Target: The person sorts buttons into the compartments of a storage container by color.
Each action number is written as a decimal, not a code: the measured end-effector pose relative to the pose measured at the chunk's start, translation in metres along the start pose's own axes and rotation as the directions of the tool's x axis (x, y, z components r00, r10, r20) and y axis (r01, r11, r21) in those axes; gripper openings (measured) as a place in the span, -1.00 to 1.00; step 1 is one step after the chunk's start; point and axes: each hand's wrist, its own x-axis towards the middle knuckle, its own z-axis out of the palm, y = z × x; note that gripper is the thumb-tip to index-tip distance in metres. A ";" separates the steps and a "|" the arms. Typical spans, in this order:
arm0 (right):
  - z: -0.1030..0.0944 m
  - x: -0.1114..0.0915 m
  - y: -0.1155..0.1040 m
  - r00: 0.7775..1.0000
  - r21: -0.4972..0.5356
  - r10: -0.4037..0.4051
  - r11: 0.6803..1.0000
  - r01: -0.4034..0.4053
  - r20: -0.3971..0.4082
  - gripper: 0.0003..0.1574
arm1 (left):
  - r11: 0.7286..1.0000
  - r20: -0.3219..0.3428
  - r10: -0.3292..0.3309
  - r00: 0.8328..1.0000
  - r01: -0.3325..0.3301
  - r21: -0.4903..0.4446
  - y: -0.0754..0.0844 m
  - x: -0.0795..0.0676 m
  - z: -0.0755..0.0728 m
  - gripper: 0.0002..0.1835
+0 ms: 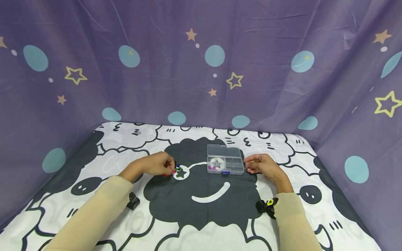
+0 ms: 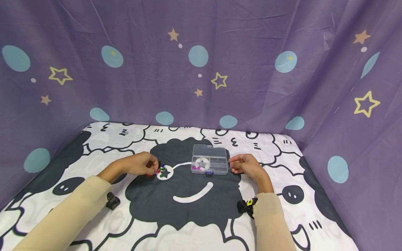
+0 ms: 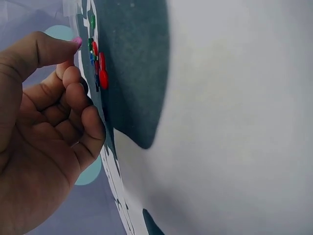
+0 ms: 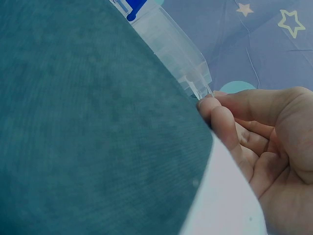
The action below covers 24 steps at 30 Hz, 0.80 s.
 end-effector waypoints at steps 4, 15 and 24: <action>0.000 0.001 0.000 1.000 -0.002 -0.010 1.000 0.010 0.008 -0.63 | 1.000 -0.017 -0.014 1.000 0.014 0.008 0.002 0.003 -0.001 -0.91; -0.001 0.002 0.001 1.000 0.008 -0.005 1.000 0.005 0.010 -0.63 | 0.999 -0.029 0.014 0.999 -0.016 -0.042 0.005 0.015 0.001 -0.93; -0.001 0.001 0.001 1.000 0.009 -0.007 1.000 0.007 0.015 -0.64 | 0.998 -0.038 0.056 0.998 -0.057 -0.016 0.009 0.024 0.002 -0.91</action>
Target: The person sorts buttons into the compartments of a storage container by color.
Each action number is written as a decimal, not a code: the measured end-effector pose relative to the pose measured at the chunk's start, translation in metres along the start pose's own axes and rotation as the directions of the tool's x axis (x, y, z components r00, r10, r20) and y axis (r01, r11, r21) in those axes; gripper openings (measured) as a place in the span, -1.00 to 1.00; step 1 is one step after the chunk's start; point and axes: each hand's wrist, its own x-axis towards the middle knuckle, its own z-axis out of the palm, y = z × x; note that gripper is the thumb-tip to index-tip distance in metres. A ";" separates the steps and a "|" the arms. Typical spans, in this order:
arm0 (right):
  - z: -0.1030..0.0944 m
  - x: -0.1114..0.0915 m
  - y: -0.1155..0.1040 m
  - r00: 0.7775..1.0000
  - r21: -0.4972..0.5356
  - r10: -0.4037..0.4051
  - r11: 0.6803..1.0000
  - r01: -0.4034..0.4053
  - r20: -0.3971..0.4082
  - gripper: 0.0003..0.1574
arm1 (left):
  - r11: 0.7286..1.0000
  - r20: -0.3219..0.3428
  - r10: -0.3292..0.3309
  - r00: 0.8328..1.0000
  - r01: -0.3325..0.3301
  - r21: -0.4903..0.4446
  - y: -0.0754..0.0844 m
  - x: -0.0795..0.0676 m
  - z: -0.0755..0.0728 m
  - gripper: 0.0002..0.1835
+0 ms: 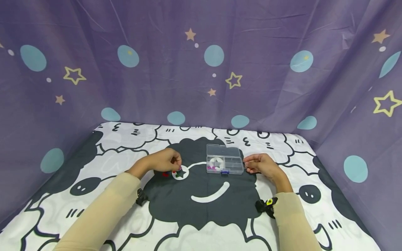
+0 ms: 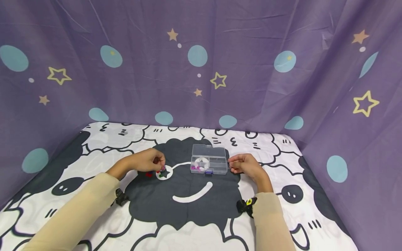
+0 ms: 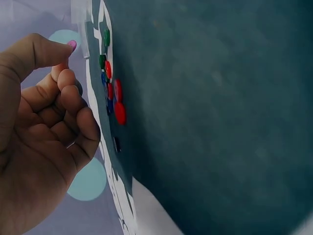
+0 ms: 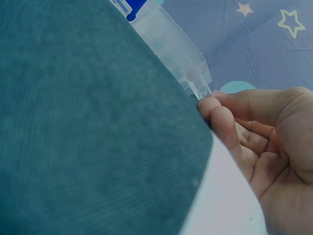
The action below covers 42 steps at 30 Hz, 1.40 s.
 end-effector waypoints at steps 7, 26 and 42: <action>0.001 -0.001 0.000 1.000 -0.001 0.008 1.000 -0.008 -0.002 -0.63 | 0.999 -0.003 0.023 1.000 -0.023 0.025 0.002 0.008 0.001 -0.94; -0.001 -0.004 0.002 1.000 0.002 0.002 1.000 -0.002 -0.007 -0.63 | 0.998 -0.047 0.065 0.997 -0.064 0.024 0.011 0.034 0.014 -0.95; -0.002 -0.006 0.002 1.000 0.004 0.014 1.000 -0.014 -0.013 -0.62 | 0.995 -0.049 0.093 0.994 -0.095 -0.042 0.028 0.055 0.022 -0.93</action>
